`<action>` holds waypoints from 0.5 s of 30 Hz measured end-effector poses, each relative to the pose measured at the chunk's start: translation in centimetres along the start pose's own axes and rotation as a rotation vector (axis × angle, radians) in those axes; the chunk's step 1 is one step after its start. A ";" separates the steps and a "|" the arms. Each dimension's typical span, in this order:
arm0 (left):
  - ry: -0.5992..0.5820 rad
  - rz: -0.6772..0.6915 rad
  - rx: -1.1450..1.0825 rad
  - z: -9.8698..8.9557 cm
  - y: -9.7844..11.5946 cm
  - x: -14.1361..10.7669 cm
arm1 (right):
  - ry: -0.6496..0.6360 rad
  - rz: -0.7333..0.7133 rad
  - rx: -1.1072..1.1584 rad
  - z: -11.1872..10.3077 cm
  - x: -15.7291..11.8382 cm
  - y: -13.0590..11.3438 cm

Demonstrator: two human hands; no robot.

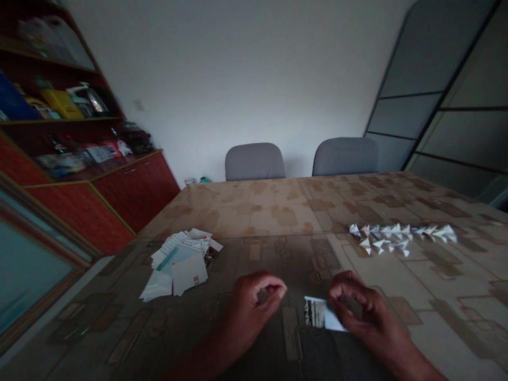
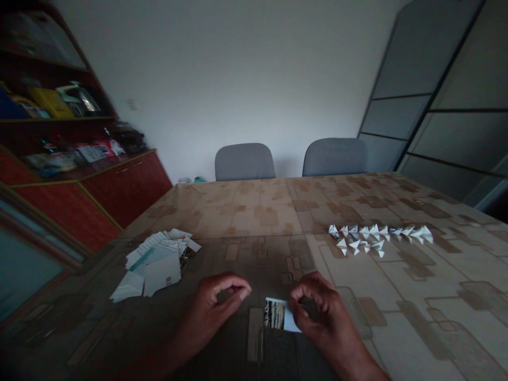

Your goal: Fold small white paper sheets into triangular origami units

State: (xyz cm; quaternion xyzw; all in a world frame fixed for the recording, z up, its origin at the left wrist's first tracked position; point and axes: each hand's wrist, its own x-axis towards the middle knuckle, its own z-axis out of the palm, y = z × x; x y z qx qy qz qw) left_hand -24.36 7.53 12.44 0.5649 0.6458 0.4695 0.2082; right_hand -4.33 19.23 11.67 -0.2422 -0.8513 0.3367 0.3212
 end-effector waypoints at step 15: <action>-0.040 -0.013 -0.028 2.4 0.9 -1.3 | -0.082 -0.122 -0.105 2.3 -0.6 -1.7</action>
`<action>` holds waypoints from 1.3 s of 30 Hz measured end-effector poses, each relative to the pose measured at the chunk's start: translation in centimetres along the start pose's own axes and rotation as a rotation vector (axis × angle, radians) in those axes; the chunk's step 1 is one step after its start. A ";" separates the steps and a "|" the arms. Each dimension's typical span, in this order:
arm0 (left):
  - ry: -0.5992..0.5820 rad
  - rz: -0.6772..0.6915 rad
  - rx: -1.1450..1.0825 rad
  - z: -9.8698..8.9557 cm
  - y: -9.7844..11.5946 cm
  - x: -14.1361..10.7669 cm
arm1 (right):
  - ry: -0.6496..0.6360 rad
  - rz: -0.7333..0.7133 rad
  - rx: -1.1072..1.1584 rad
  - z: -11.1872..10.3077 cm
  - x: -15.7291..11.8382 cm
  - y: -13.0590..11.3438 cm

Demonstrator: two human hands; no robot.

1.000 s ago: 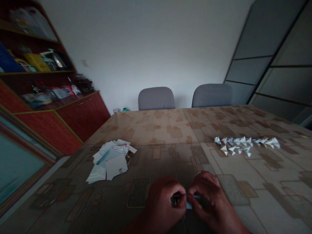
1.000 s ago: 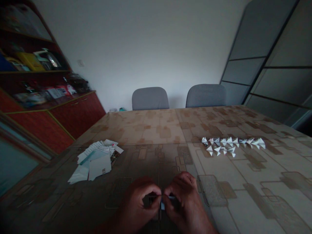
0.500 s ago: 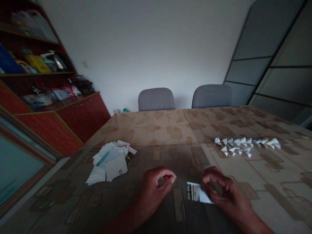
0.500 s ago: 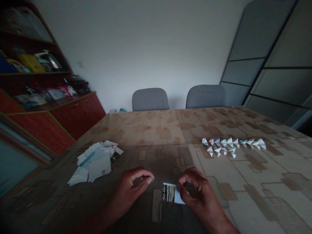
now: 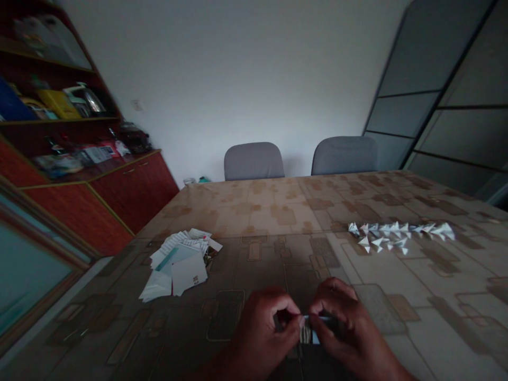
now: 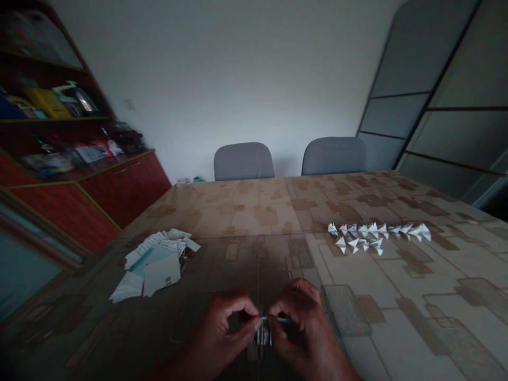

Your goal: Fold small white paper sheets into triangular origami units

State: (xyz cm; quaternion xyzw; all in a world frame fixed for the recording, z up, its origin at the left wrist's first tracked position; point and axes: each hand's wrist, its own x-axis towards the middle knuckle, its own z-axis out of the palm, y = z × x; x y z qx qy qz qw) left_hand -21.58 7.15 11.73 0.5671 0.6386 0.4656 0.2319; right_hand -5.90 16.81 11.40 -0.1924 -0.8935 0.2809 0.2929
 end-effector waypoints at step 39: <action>-0.065 -0.055 -0.031 -0.6 0.6 0.2 | 0.022 0.175 0.137 -0.1 0.1 -0.9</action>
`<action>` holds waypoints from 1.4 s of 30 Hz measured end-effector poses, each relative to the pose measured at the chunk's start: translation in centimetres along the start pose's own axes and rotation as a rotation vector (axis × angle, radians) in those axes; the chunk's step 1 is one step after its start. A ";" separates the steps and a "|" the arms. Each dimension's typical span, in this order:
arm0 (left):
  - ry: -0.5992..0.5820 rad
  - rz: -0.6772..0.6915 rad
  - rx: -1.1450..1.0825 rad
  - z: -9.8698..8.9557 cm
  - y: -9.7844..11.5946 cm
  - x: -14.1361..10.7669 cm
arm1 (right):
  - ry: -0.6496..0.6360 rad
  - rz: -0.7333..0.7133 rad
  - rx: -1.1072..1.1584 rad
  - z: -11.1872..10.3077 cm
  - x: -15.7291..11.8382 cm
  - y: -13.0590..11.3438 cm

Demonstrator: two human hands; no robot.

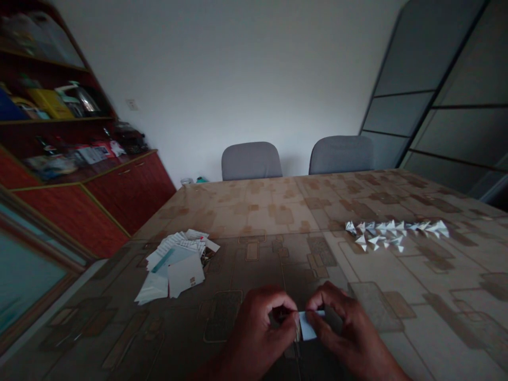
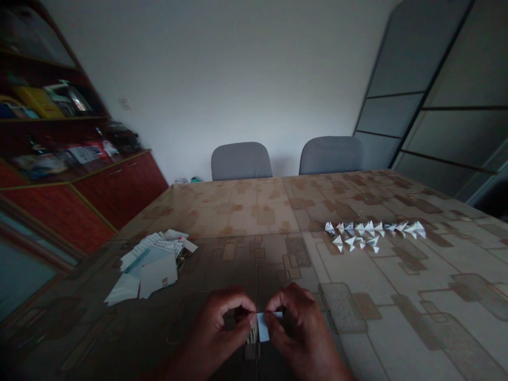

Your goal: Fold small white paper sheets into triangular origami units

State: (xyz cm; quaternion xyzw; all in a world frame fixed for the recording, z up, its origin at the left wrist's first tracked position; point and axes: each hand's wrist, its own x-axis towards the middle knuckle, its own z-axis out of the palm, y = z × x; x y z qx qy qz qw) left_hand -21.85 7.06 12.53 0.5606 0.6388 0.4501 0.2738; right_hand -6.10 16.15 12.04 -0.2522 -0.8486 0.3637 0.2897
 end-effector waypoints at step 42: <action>0.155 -0.452 -0.522 -1.6 -1.0 1.2 | 0.106 0.221 0.212 -2.7 0.9 2.2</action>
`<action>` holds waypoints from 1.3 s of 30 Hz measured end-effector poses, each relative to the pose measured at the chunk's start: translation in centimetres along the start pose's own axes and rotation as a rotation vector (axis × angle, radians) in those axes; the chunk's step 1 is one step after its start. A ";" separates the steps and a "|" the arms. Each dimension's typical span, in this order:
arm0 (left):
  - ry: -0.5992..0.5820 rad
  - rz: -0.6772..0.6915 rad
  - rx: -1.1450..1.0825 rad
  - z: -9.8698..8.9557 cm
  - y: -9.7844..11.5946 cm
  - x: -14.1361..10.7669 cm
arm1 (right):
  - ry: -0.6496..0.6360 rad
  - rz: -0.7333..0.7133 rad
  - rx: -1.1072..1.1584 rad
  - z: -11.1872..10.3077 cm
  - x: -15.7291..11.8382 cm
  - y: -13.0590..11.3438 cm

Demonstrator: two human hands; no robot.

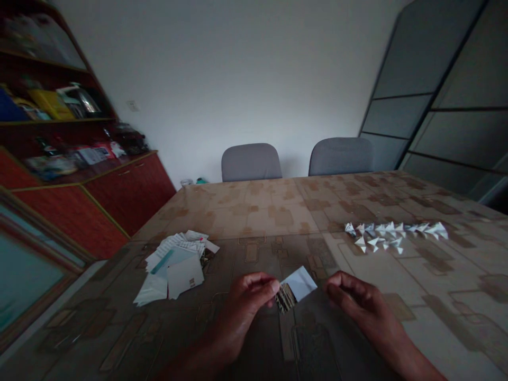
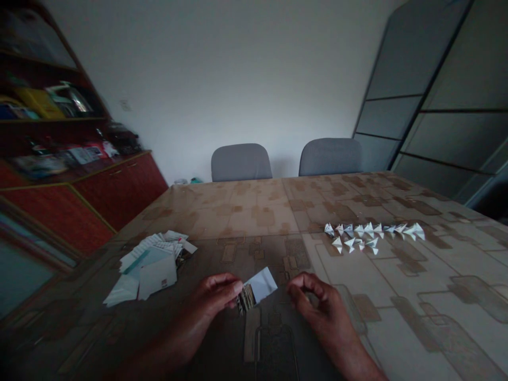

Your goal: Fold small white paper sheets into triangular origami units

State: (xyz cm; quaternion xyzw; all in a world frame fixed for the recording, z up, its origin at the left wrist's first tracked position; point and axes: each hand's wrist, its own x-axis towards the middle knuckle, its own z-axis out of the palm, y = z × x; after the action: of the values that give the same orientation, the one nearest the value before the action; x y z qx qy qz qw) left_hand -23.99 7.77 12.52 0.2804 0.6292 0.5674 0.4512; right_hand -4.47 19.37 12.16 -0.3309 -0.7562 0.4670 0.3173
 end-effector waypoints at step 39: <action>-0.248 0.028 -0.057 1.6 -2.6 -0.2 | -0.126 -0.124 0.175 2.9 -1.6 -0.1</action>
State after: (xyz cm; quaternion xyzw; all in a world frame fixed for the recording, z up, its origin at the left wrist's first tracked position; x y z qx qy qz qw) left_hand -22.04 7.80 10.19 0.3441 0.5485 0.5521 0.5253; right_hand -5.86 16.64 10.89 -0.2245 -0.7500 0.5307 0.3248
